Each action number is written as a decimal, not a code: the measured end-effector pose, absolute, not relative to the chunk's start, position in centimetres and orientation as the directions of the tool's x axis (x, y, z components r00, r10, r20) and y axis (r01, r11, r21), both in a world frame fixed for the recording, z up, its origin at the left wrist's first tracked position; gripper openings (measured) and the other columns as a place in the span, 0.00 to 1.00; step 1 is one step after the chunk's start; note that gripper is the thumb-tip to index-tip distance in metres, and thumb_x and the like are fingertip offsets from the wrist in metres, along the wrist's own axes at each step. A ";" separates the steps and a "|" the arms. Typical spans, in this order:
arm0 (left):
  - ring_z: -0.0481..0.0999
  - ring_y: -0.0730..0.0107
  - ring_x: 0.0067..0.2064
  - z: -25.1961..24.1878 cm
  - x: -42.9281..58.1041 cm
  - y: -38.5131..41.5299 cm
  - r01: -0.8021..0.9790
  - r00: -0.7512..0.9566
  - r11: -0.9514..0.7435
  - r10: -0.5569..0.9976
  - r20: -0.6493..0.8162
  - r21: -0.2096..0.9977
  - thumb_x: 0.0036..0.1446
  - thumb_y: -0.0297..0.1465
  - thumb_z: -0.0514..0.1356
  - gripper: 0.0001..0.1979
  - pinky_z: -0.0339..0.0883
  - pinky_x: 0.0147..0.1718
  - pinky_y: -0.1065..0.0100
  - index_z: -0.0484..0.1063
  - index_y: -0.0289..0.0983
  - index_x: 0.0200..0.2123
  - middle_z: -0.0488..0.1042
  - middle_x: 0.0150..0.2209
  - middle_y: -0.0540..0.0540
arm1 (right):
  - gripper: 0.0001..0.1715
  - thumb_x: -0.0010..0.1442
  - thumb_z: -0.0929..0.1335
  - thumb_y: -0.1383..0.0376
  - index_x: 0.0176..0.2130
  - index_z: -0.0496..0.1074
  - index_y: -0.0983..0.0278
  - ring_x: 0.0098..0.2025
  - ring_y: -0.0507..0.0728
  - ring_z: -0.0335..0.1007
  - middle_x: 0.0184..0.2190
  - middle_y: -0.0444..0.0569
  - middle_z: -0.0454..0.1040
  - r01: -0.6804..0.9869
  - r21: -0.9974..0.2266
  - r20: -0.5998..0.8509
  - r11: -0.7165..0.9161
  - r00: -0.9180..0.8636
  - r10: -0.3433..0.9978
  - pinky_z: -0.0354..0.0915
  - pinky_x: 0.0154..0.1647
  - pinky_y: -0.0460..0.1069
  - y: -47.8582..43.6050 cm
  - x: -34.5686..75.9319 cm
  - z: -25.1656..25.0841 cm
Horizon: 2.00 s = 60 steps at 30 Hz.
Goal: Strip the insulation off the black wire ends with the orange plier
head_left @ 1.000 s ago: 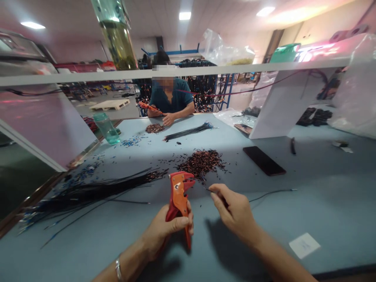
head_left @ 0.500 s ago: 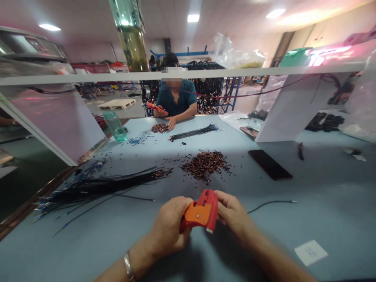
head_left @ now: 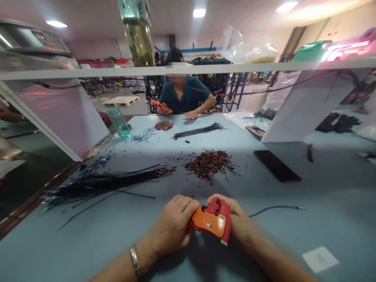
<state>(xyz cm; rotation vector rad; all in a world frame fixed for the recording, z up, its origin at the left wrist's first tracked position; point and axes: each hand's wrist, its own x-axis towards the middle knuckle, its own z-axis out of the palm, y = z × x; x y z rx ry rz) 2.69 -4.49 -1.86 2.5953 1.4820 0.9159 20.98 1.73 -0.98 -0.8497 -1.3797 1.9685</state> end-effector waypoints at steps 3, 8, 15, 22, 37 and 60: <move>0.70 0.59 0.36 -1.8 2.7 -4.5 0.787 0.358 -0.535 0.801 0.480 0.306 0.53 0.26 0.54 0.14 0.65 0.36 0.58 0.62 0.36 0.45 0.73 0.37 0.40 | 0.10 0.50 0.72 0.63 0.26 0.67 0.65 0.24 0.48 0.54 0.21 0.38 0.65 -0.104 -0.951 -0.161 -0.291 -0.635 0.755 0.54 0.25 0.43 1.7 21.0 -1.3; 0.71 0.58 0.36 -1.6 2.7 -4.4 0.788 0.359 -0.535 0.800 0.480 0.303 0.56 0.27 0.53 0.12 0.65 0.35 0.58 0.62 0.36 0.45 0.74 0.37 0.40 | 0.13 0.50 0.73 0.61 0.25 0.68 0.64 0.23 0.48 0.55 0.21 0.38 0.65 -0.103 -0.961 -0.135 -0.256 -0.633 0.762 0.55 0.25 0.43 1.6 20.9 -1.4; 0.71 0.58 0.36 -1.6 2.8 -4.5 0.794 0.357 -0.532 0.800 0.483 0.295 0.55 0.27 0.53 0.12 0.65 0.35 0.57 0.62 0.37 0.44 0.74 0.37 0.40 | 0.14 0.50 0.73 0.59 0.23 0.70 0.65 0.23 0.48 0.56 0.20 0.39 0.66 -0.084 -0.971 -0.117 -0.222 -0.646 0.755 0.56 0.26 0.44 1.5 20.7 -1.0; 0.72 0.57 0.37 -1.6 2.6 -4.4 0.804 0.362 -0.525 0.805 0.471 0.279 0.53 0.26 0.54 0.14 0.65 0.37 0.57 0.62 0.36 0.45 0.74 0.38 0.39 | 0.11 0.50 0.72 0.62 0.24 0.71 0.66 0.23 0.48 0.56 0.20 0.39 0.66 -0.072 -0.975 -0.115 -0.210 -0.647 0.753 0.57 0.27 0.44 1.5 20.9 -1.2; 0.71 0.58 0.35 -1.9 2.7 -4.4 0.832 0.354 -0.498 0.816 0.458 0.244 0.52 0.24 0.53 0.13 0.66 0.35 0.58 0.64 0.36 0.43 0.74 0.35 0.41 | 0.10 0.48 0.71 0.63 0.22 0.69 0.65 0.22 0.48 0.54 0.18 0.38 0.65 -0.047 -0.984 -0.105 -0.172 -0.628 0.771 0.55 0.26 0.44 1.6 20.5 -1.5; 0.70 0.60 0.32 -2.5 2.6 -4.5 0.871 0.337 -0.460 0.817 0.468 0.176 0.54 0.23 0.51 0.09 0.64 0.30 0.62 0.65 0.37 0.39 0.72 0.30 0.43 | 0.16 0.46 0.74 0.60 0.20 0.66 0.65 0.22 0.48 0.53 0.18 0.38 0.63 -0.095 -0.978 -0.090 -0.184 -0.605 0.791 0.54 0.26 0.44 1.1 20.4 -1.0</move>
